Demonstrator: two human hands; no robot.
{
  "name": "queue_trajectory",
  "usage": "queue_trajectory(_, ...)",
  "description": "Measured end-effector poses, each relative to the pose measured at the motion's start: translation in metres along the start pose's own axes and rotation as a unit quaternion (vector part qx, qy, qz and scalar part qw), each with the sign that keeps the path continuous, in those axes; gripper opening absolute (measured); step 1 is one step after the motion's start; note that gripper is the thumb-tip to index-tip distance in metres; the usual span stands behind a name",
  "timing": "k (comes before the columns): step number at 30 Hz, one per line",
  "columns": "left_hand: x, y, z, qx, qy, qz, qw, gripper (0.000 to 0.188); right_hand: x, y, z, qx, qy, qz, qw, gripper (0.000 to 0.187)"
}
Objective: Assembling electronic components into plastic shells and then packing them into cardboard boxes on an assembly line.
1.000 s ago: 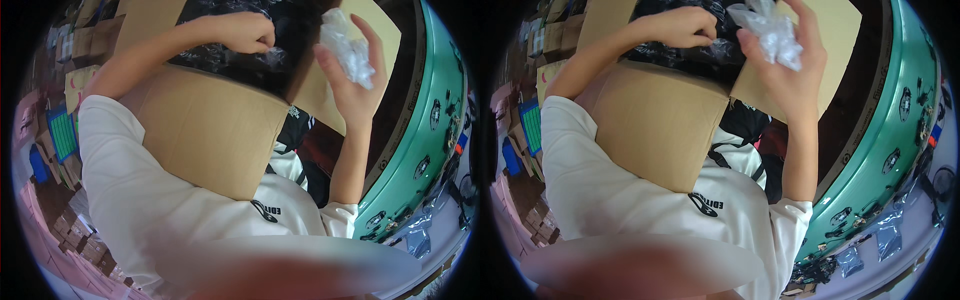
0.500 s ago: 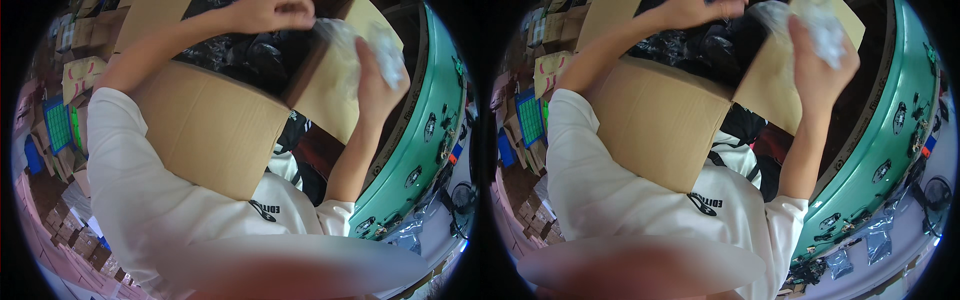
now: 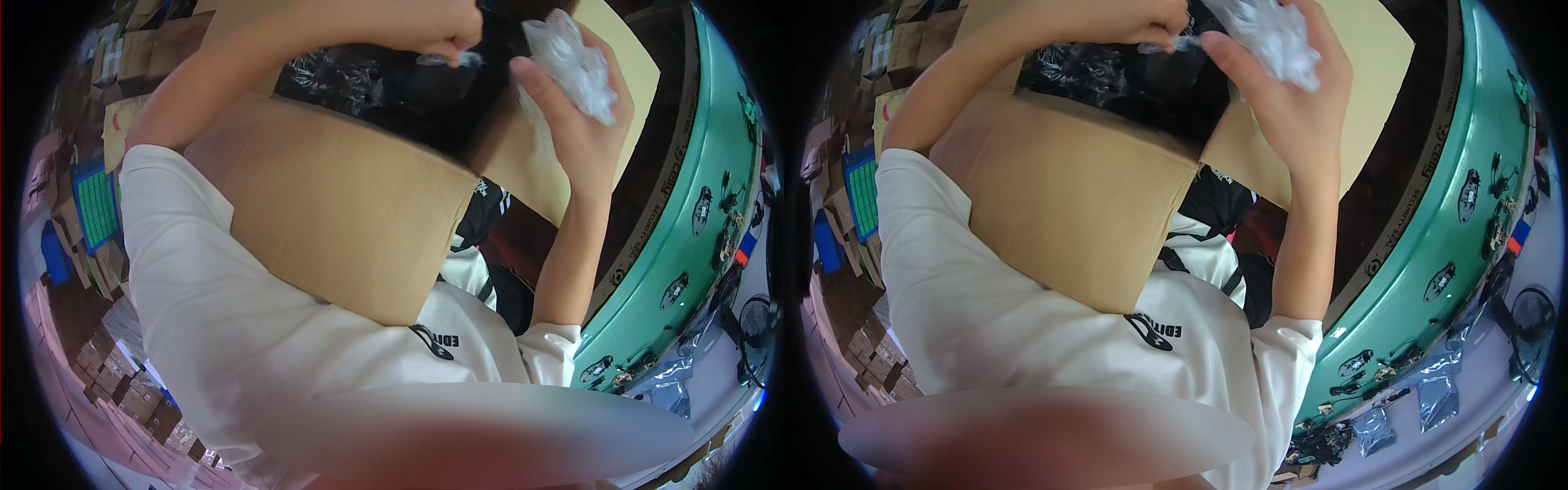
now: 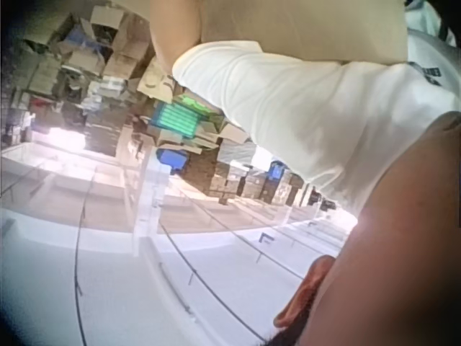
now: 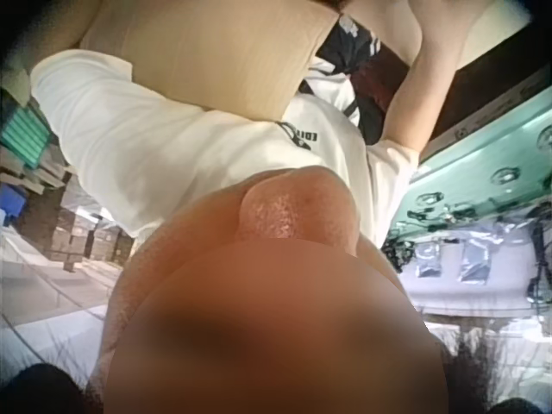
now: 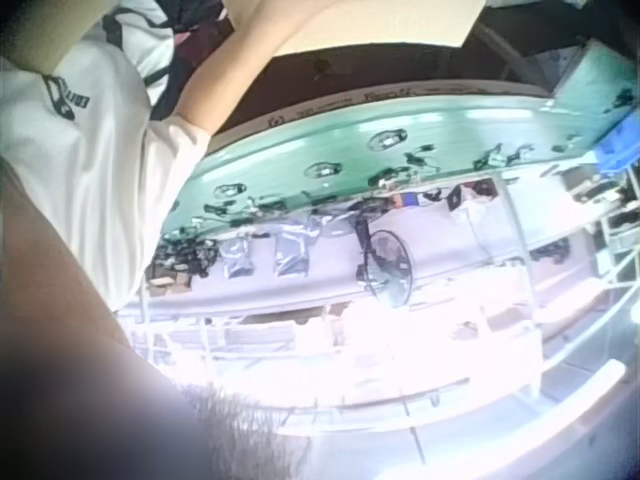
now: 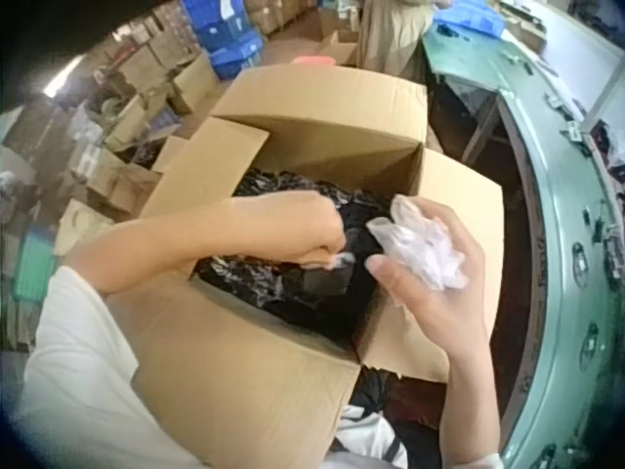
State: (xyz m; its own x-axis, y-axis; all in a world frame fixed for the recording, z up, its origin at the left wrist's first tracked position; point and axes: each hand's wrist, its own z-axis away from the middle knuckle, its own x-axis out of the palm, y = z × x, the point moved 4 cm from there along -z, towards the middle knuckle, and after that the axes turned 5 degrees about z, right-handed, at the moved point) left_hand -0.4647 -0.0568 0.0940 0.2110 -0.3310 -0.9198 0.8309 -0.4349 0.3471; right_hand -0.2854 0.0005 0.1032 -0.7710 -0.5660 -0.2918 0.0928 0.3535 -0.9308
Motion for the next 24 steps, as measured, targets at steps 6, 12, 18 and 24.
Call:
queue_trajectory(6, -0.044, 0.019, -0.005, 0.061, 0.28, 0.367, 0.885, 0.007, 0.004, 0.015, -0.012, -0.076, -0.078, 0.086, 0.99, 0.022)
queue_trajectory(12, 0.138, -0.125, -0.013, -0.284, 0.043, 0.122, 0.95, 0.025, -0.042, 0.014, 0.009, 0.065, 0.118, 0.046, 0.99, 0.015)
queue_trajectory(18, 0.175, -0.096, -0.027, -0.294, 0.052, -0.001, 0.955, 0.03, -0.054, 0.021, 0.024, 0.045, 0.098, 0.049, 0.993, 0.016)
queue_trajectory(24, 0.158, -0.098, -0.011, -0.198, 0.191, 0.101, 0.956, 0.018, -0.049, 0.025, 0.027, 0.033, 0.105, 0.008, 0.994, 0.017)
